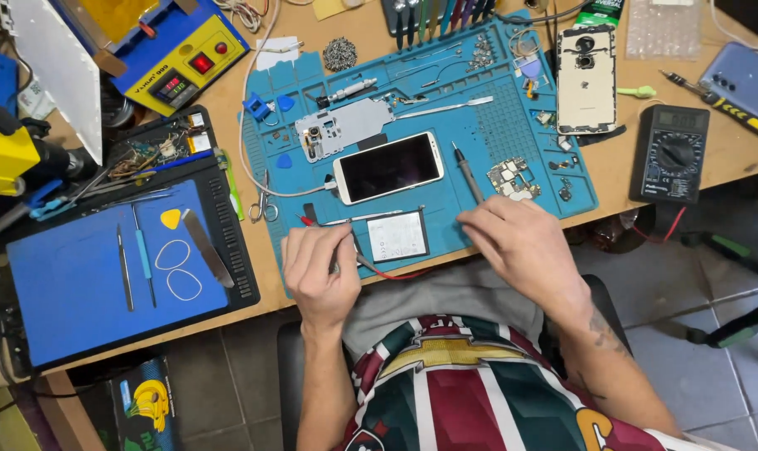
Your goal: Reassembling a smartphone by connecting the motherboard, battery, and testing the display functionality.
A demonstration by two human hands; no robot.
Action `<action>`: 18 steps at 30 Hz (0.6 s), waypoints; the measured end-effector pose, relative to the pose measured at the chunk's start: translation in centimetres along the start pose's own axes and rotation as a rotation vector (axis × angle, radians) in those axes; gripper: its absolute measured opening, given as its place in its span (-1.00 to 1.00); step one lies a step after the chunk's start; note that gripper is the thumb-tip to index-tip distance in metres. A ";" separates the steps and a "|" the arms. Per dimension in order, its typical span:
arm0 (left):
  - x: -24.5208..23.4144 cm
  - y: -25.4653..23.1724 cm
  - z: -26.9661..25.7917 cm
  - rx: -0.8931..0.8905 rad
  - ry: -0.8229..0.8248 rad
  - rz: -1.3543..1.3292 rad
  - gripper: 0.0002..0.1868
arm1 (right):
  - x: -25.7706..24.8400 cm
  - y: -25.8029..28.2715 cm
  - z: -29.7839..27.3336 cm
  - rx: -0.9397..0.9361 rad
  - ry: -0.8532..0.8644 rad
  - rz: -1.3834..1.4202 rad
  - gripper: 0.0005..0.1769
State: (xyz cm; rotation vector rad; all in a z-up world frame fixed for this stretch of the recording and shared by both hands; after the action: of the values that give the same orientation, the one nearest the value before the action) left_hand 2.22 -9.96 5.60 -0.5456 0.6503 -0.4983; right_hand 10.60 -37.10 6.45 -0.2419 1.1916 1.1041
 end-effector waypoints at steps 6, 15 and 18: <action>-0.6 -0.6 -0.1 -0.031 0.007 0.017 -0.92 | 1.7 -0.4 -0.3 -0.013 0.055 -0.041 -0.93; 1.9 10.1 -6.7 0.086 -0.067 0.063 -0.85 | 0.0 -2.8 -1.0 -0.047 -0.137 0.059 -0.92; 5.5 13.7 -4.5 0.145 -0.067 0.008 -0.85 | -4.7 -4.4 -0.6 -0.041 -0.187 0.079 -0.89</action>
State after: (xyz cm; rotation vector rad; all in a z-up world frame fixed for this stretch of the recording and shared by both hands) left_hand 6.49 -4.31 -8.16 -0.4206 0.5476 -0.5131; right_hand 13.89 -42.24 8.48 -0.1204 1.0198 1.1936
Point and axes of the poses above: each hand's wrist, its own z-axis towards the middle knuckle, its own x-axis out of the palm, y = z × x, the point moved 1 cm from there along z, towards the middle knuckle, and after that the axes turned 9 degrees about -x, right-handed, at the moved point
